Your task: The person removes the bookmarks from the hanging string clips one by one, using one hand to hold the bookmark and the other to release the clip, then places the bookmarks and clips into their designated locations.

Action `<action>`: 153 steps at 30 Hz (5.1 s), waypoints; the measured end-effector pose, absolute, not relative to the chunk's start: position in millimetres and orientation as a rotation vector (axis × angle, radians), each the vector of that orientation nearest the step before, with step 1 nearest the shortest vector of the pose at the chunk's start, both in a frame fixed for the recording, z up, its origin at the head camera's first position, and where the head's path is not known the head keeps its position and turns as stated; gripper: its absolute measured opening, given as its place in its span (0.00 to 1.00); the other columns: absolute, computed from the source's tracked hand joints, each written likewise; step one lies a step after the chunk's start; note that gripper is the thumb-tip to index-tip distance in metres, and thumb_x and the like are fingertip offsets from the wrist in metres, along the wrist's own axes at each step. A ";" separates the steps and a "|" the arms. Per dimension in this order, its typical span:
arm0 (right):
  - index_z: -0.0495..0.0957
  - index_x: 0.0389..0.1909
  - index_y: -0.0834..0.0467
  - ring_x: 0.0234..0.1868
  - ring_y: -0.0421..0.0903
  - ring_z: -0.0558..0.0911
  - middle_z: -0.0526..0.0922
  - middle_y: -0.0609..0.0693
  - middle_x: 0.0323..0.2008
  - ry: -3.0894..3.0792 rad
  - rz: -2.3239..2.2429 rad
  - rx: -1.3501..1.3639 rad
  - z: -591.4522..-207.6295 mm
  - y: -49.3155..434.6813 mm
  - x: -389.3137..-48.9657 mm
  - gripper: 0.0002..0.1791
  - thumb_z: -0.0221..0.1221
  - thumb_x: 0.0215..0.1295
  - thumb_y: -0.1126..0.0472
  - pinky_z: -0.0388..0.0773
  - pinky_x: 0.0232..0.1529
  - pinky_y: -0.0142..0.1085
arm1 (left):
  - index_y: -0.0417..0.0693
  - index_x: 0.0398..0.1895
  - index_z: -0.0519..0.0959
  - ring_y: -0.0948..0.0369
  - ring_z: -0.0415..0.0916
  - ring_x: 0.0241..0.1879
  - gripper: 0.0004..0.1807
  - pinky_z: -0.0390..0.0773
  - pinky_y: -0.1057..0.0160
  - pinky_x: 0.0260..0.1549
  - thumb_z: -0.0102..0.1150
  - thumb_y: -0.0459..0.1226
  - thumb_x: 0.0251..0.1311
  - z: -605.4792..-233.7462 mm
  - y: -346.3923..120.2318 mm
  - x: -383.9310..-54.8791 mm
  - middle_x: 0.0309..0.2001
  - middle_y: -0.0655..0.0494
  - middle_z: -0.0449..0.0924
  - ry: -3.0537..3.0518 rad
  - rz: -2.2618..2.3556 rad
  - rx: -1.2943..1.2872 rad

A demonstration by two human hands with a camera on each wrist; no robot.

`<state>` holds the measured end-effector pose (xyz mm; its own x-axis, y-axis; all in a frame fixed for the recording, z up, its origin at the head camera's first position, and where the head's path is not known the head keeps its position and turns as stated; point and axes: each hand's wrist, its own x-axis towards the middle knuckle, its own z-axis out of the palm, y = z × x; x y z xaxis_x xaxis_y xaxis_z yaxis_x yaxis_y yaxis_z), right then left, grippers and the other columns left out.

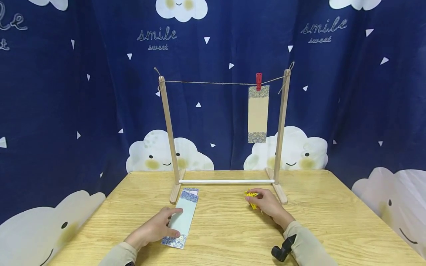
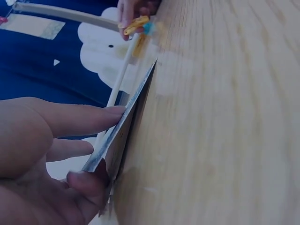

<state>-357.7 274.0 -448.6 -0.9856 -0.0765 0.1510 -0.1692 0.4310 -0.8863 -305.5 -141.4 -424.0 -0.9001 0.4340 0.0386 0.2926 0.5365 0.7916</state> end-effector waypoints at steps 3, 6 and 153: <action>0.79 0.61 0.66 0.24 0.45 0.74 0.86 0.52 0.34 -2.581 1.612 0.220 -449.4 274.1 -358.3 0.26 0.68 0.70 0.55 0.71 0.20 0.33 | 0.37 0.72 0.70 0.38 0.69 0.58 0.44 0.71 0.34 0.59 0.79 0.31 0.50 -423.6 -142.6 -305.1 0.57 0.38 0.68 2.610 1.311 0.622; 0.79 0.62 0.67 0.25 0.45 0.74 0.86 0.52 0.34 -2.581 1.605 0.227 -449.8 274.8 -359.3 0.26 0.68 0.70 0.55 0.71 0.21 0.32 | 0.38 0.73 0.69 0.35 0.68 0.60 0.45 0.71 0.34 0.59 0.79 0.32 0.50 -423.9 -144.3 -305.5 0.58 0.39 0.68 2.603 1.331 0.620; 0.58 0.80 0.52 0.37 0.40 0.87 0.68 0.59 0.72 -2.210 1.106 0.305 -93.3 292.4 -402.2 0.39 0.55 0.76 0.40 0.81 0.37 0.29 | 0.63 0.83 0.52 0.46 0.52 0.77 0.58 0.65 0.46 0.69 0.80 0.39 0.54 -280.4 111.0 -470.4 0.80 0.55 0.53 2.234 2.136 0.879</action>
<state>-402.2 292.4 -93.3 -0.7682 0.0745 0.6359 -0.4643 0.6191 -0.6334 -470.4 111.0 -280.4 -0.8478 0.3322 0.4134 0.4279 -0.0319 0.9033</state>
